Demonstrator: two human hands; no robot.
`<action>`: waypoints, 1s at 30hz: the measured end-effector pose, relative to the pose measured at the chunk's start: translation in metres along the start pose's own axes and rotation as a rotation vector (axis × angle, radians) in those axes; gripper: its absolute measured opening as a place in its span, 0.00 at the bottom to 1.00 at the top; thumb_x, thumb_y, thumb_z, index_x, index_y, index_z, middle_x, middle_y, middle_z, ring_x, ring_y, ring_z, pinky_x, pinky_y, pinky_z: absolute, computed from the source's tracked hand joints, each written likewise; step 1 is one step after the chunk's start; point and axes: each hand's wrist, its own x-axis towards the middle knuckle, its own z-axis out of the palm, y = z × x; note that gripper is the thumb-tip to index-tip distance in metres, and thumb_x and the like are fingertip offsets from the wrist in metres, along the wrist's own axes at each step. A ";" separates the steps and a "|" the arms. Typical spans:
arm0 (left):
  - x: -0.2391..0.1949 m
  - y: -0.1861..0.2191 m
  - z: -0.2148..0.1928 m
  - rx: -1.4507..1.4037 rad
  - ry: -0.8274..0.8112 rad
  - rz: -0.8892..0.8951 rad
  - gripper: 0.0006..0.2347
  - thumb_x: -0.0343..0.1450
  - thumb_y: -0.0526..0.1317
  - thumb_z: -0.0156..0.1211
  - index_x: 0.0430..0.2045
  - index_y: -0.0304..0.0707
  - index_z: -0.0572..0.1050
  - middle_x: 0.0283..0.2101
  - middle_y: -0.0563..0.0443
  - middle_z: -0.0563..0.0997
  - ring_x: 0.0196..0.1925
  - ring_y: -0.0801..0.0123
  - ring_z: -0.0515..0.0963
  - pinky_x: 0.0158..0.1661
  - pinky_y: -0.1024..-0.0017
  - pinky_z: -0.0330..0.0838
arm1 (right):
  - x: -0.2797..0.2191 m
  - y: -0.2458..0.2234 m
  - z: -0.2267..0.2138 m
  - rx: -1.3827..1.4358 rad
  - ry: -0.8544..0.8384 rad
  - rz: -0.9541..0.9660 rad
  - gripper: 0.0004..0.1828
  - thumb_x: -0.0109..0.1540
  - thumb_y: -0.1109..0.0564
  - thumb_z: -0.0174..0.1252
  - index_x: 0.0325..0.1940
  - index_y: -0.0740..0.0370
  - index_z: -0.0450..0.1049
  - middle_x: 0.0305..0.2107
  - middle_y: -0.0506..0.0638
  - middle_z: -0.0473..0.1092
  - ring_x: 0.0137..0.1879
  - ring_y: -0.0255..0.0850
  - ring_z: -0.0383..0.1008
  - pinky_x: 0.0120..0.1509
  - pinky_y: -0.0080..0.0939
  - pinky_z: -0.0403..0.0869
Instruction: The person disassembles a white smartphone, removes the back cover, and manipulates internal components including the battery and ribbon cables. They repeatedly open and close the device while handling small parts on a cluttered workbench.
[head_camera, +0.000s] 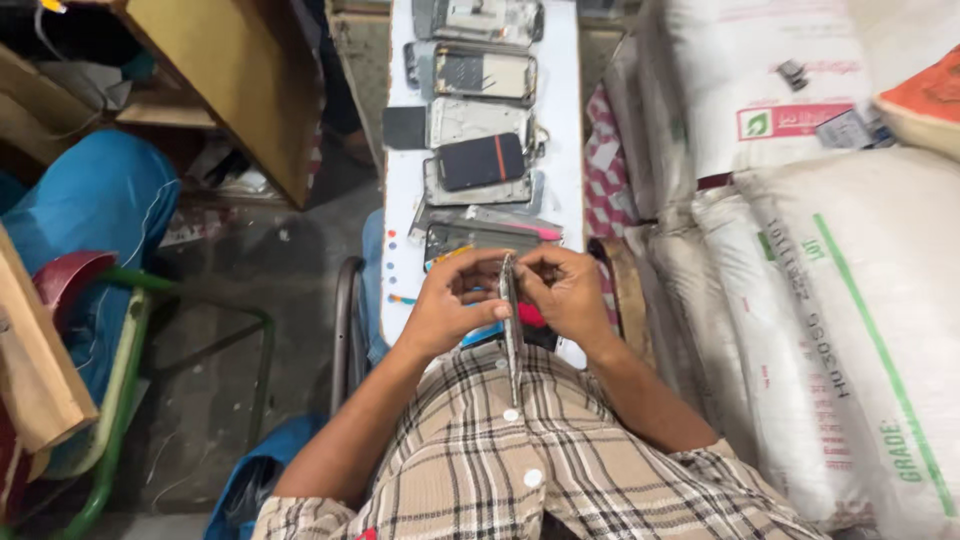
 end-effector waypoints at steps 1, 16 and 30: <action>0.000 0.002 0.000 -0.002 -0.002 0.000 0.31 0.60 0.41 0.78 0.59 0.37 0.74 0.50 0.51 0.81 0.49 0.72 0.79 0.51 0.72 0.77 | 0.000 0.001 0.001 0.034 -0.015 0.004 0.02 0.65 0.66 0.60 0.38 0.67 0.77 0.27 0.46 0.75 0.31 0.27 0.73 0.35 0.29 0.73; -0.004 -0.007 0.005 0.028 -0.008 0.069 0.29 0.63 0.40 0.77 0.60 0.36 0.74 0.50 0.51 0.79 0.48 0.73 0.78 0.52 0.70 0.77 | -0.001 0.001 0.004 -0.093 0.009 -0.009 0.04 0.61 0.67 0.59 0.32 0.63 0.73 0.25 0.43 0.73 0.32 0.27 0.73 0.35 0.30 0.74; 0.002 0.010 0.011 0.173 -0.048 0.213 0.27 0.64 0.42 0.76 0.57 0.29 0.77 0.52 0.45 0.84 0.49 0.67 0.80 0.52 0.70 0.75 | -0.019 -0.004 0.010 -0.221 0.073 -0.118 0.02 0.62 0.63 0.61 0.35 0.63 0.74 0.25 0.43 0.72 0.33 0.27 0.71 0.36 0.30 0.71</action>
